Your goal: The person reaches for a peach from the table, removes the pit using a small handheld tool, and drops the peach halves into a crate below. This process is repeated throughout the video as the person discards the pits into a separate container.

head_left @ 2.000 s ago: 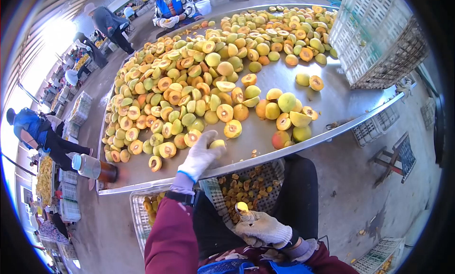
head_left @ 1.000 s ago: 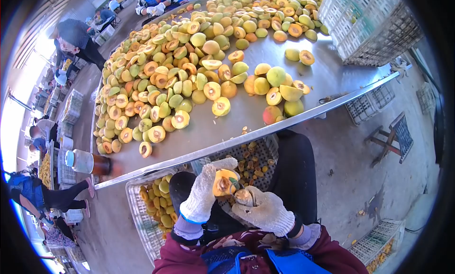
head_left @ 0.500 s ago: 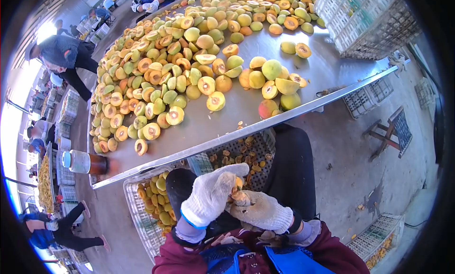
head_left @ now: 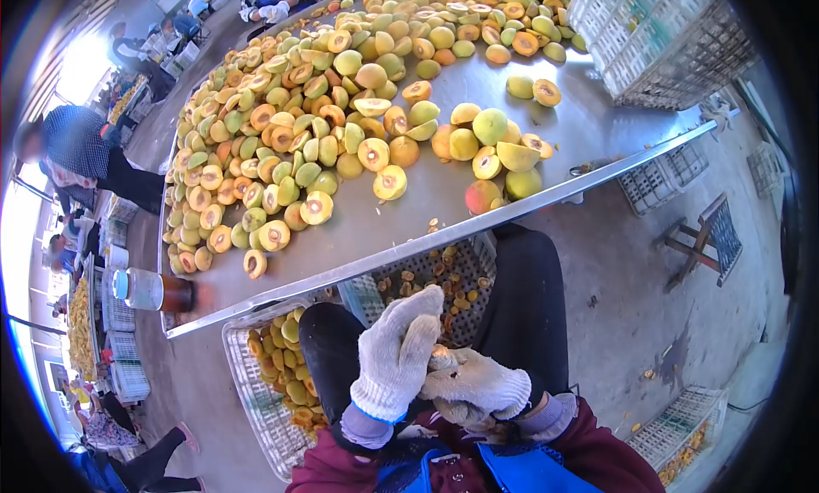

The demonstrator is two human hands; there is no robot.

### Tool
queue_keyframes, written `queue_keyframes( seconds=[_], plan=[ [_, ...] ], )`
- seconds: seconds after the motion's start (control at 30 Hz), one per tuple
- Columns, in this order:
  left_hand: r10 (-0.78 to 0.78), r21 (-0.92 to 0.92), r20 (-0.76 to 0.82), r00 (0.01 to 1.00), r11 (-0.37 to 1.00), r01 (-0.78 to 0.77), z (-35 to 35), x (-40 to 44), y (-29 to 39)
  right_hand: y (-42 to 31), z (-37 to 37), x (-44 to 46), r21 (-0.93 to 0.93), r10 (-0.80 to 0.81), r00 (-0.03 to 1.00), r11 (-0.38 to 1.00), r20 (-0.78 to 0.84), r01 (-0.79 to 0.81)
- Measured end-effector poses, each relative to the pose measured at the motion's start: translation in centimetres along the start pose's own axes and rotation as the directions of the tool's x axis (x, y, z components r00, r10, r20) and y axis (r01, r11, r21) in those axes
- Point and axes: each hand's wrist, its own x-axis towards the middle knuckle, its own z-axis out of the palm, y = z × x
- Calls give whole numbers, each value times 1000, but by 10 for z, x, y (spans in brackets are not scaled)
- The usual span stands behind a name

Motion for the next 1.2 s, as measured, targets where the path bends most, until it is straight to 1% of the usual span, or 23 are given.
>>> queue_keyframes(
  seconds=[0.03,0.07,0.1,0.17,0.2,0.23,0.3,0.37,0.43,0.5,0.57,0.6,0.77,0.83,0.9,0.97,1.0,1.03,1.07,1.1,1.13,1.17,1.2],
  plan=[
    [7,167,70,998,986,-19,-3,4,9,-2,0,-2,87,66,997,994,45,-69],
    [-113,133,87,990,986,101,-3,8,15,-2,0,-4,172,125,988,975,94,-140],
    [-111,135,87,990,986,99,-1,7,14,-1,-1,-6,172,122,988,976,95,-137],
    [86,206,72,994,974,-99,3,5,10,7,-7,-6,187,100,987,975,129,-123],
    [222,363,138,965,895,-258,0,4,8,13,-9,-4,181,101,986,976,135,-125],
    [224,369,128,966,894,-256,0,4,6,21,-11,0,171,16,994,985,107,-34],
    [436,455,178,882,758,-467,0,4,3,27,-12,6,153,-70,993,987,91,56],
    [374,473,191,907,775,-419,0,1,3,32,-11,7,193,-100,995,976,-12,100],
    [470,468,210,857,722,-510,1,1,2,40,-17,8,160,-104,994,982,12,101],
    [423,484,238,874,729,-485,-1,0,3,39,-18,8,125,-115,993,986,38,110],
    [137,426,219,966,877,-221,-2,5,5,23,-9,7,172,1,1000,985,26,-5],
    [9,235,206,979,970,-58,-2,11,7,3,-2,-3,256,167,983,950,71,-180],
    [-21,190,274,962,981,-33,-5,13,7,29,-13,9,242,15,997,970,76,-33],
    [197,265,287,938,924,-275,-6,12,7,21,-9,6,262,-37,993,965,111,6],
    [244,337,289,926,879,-337,-4,12,6,21,-10,7,227,8,994,973,108,-33],
    [50,356,292,955,921,-157,-2,15,14,17,-13,6,180,53,993,981,101,-71],
    [-84,120,264,961,991,54,-2,14,5,14,-13,3,234,61,985,967,159,-98],
    [-89,118,264,960,991,59,-2,13,8,13,-13,1,286,69,973,949,219,-131],
    [-208,93,288,935,978,188,-4,13,15,18,-13,3,286,70,973,949,221,-133],
    [-319,74,316,893,947,312,-5,15,18,27,-11,7,283,-19,984,959,178,-33],
    [-263,116,291,920,964,239,-3,14,16,31,-9,8,278,-105,985,959,135,64],
    [-266,116,291,919,963,242,-2,14,17,30,-11,6,280,-102,986,958,135,61],
    [-108,255,314,943,967,26,-3,15,21,23,-12,2,366,-101,962,930,253,1]
  ],
)
